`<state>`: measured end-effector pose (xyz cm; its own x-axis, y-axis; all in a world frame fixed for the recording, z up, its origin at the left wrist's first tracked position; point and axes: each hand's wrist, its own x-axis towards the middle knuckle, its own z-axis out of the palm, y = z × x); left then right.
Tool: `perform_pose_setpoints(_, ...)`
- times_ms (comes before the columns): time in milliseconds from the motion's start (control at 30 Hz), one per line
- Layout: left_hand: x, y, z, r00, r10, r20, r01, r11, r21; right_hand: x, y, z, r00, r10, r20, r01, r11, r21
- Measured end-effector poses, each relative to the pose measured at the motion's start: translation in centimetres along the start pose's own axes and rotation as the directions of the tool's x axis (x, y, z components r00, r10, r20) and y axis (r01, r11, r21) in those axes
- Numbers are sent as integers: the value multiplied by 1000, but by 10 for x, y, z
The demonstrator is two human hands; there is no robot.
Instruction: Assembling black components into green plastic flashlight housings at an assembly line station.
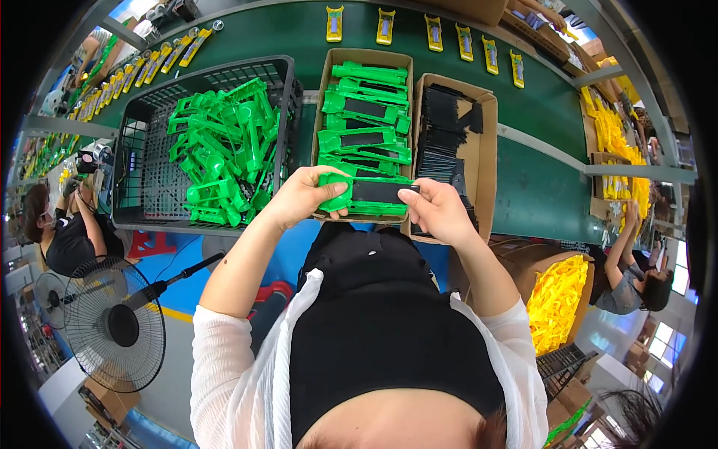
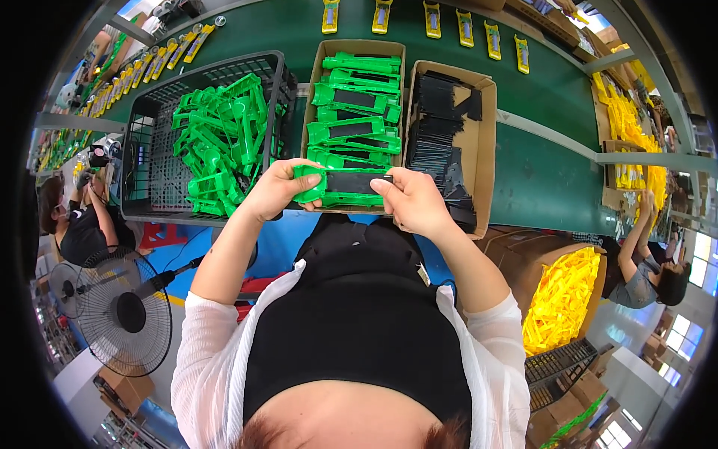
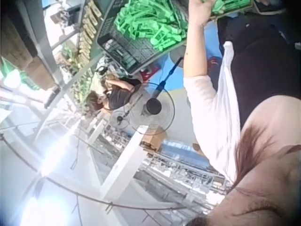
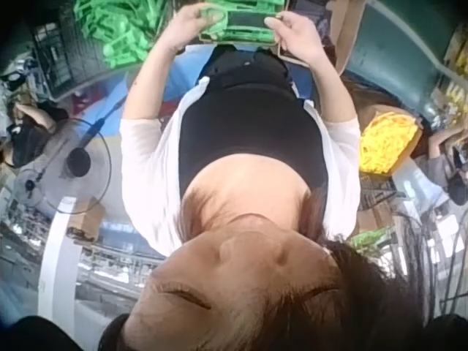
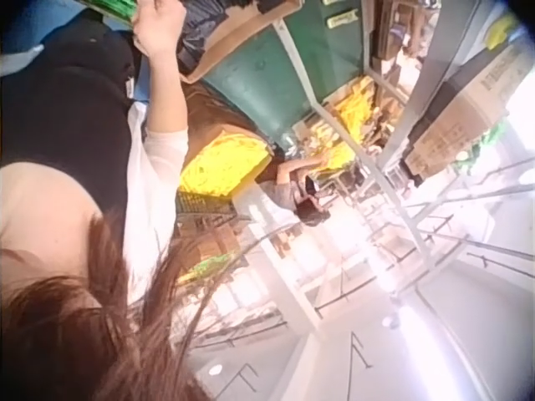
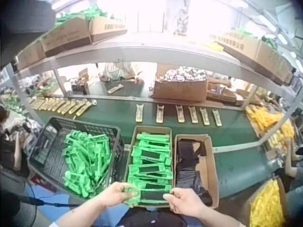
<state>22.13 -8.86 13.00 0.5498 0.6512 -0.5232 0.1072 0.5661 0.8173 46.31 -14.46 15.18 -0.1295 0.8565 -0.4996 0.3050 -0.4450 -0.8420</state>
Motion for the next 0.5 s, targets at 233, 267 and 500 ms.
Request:
perform_pose_setpoints(233, 4, -16, -4, 999, 17, -50, -18, 999, -34, -4, -4, 7, 996, -82, -37, 73, 979, -192)
perform_pose_setpoints(267, 4, -16, -4, 996, 43, -84, -47, 998, -52, -7, -6, 7, 994, -100, -36, 93, 982, -167)
perform_pose_setpoints(500, 4, -18, -5, 998, 5, -66, -6, 1000, -27, 0, 2, 10, 998, 44, -36, -47, 996, -77)
